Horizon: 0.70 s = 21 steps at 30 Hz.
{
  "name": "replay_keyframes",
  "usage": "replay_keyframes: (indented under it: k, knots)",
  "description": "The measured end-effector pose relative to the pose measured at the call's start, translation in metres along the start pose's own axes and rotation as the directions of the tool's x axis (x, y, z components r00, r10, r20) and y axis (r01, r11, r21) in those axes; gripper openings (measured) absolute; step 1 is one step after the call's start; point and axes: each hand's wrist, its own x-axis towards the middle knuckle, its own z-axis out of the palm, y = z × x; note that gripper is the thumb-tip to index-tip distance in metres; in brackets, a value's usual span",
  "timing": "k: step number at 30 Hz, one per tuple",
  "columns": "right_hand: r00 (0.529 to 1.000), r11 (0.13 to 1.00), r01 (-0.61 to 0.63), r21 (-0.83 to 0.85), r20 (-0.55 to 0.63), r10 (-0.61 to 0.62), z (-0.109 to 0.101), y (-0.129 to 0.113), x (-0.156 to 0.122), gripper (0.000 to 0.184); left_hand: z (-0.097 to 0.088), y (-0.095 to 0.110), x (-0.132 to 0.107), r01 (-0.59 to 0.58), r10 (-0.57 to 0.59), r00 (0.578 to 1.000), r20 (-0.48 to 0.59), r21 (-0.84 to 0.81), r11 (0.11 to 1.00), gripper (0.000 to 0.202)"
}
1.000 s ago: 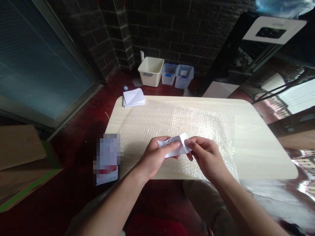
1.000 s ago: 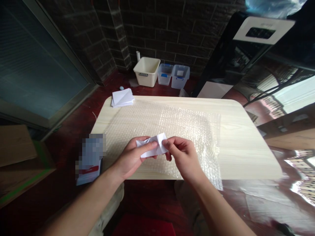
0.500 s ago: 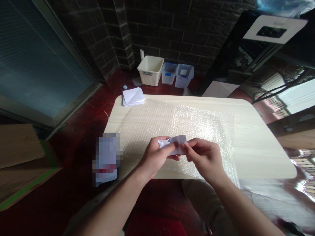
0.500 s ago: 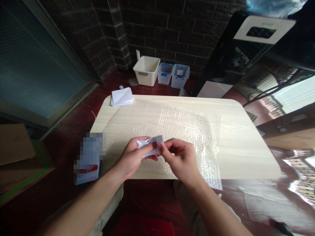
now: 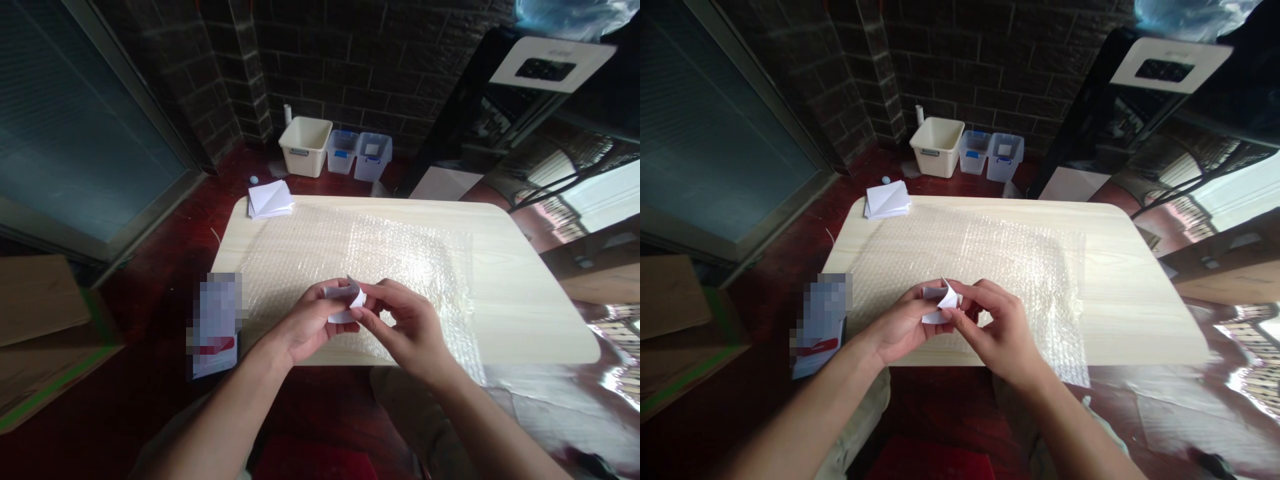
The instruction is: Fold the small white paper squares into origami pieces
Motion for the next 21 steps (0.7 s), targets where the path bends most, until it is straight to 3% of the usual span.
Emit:
replay_keyframes:
  k: [4,9,12,15,18,21]
  knots:
    - [1.000,1.000,-0.017,-0.001,-0.017,0.017,-0.001,-0.006,0.001,0.026,-0.001,0.000,0.002,0.007,-0.008,1.000,-0.012,-0.013,1.000,0.043]
    - [0.986,0.973,-0.168,0.160,0.028,0.165,-0.001,-0.010,0.000,0.030,0.001,0.001,0.003,0.017,-0.017,1.000,0.008,0.058,0.998,0.053]
    - [0.979,0.954,-0.201,0.222,0.015,0.203,-0.001,-0.007,0.000,0.038,0.002,-0.001,0.004,-0.025,0.042,0.992,-0.120,0.142,0.990,0.060]
    - [0.976,0.950,-0.196,0.242,-0.041,0.212,0.000,-0.001,0.000,0.036,0.001,-0.002,0.005,-0.153,0.213,0.944,-0.254,0.236,0.960,0.051]
    - [0.974,0.968,-0.212,0.138,-0.056,0.221,0.000,0.003,-0.001,0.030,0.001,-0.001,0.004,-0.160,0.184,0.969,-0.167,0.145,0.976,0.023]
    - [0.975,0.975,-0.215,-0.046,-0.065,0.212,0.001,0.005,-0.001,0.027,0.000,0.000,0.003,-0.135,0.138,0.989,-0.050,0.059,0.989,0.026]
